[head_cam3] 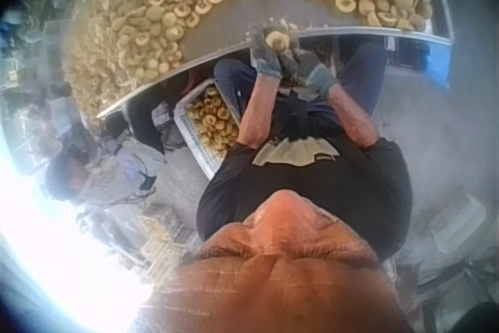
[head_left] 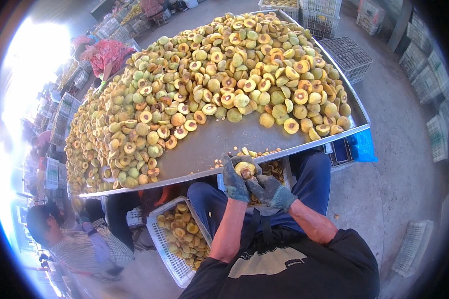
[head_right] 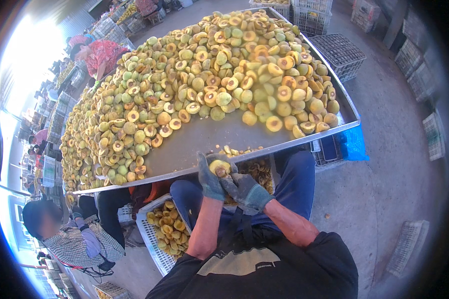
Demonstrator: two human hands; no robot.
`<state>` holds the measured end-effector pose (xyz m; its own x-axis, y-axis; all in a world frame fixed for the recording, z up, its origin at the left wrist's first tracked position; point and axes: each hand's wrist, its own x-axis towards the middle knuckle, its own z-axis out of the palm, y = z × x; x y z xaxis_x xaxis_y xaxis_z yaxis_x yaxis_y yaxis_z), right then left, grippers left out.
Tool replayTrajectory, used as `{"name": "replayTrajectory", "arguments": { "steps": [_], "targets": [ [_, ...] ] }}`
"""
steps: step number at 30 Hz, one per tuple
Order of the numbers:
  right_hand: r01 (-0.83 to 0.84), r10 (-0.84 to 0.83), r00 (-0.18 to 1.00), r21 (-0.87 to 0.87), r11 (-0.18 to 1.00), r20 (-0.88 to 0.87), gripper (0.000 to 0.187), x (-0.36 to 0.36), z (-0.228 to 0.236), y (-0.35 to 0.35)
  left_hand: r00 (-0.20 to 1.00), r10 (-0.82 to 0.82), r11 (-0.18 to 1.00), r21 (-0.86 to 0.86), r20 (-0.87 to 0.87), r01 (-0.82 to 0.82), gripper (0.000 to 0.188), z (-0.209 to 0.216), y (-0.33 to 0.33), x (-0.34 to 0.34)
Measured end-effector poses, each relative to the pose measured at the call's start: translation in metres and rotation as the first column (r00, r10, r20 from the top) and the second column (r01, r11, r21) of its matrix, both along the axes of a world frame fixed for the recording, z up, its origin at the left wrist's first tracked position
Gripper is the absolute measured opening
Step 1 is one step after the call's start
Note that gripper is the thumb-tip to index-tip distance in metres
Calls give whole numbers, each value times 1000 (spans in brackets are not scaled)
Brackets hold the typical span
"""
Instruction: The person processes yellow fruit at a table by hand, using a small tool to core or pit each piece before placing it into a basket.
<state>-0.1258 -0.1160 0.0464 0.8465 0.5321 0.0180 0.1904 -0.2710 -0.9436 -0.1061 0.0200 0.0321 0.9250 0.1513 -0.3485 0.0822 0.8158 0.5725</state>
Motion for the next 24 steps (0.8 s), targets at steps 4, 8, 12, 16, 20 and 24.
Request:
{"name": "replayTrajectory", "arguments": {
  "steps": [4,8,12,16,20,24],
  "targets": [
    [-3,24,951,70,998,-309,36,-3,-7,1,999,-28,1000,10,16,28,68,10,2,0],
    [21,77,818,163,986,-570,38,-6,12,3,993,-118,992,52,-3,118,77,10,7,2],
    [125,334,476,439,890,-813,41,-9,22,-5,964,-231,973,59,135,225,78,0,16,2],
    [97,566,131,578,810,-814,40,5,-3,-17,974,-187,976,-89,131,199,75,-6,18,0],
    [108,654,45,654,749,-755,43,7,-11,-18,991,94,971,-211,-93,-112,61,-4,24,1],
    [-6,362,449,403,915,-817,49,10,-11,-18,881,344,523,713,326,-467,42,-13,72,-18]
  ]
}}
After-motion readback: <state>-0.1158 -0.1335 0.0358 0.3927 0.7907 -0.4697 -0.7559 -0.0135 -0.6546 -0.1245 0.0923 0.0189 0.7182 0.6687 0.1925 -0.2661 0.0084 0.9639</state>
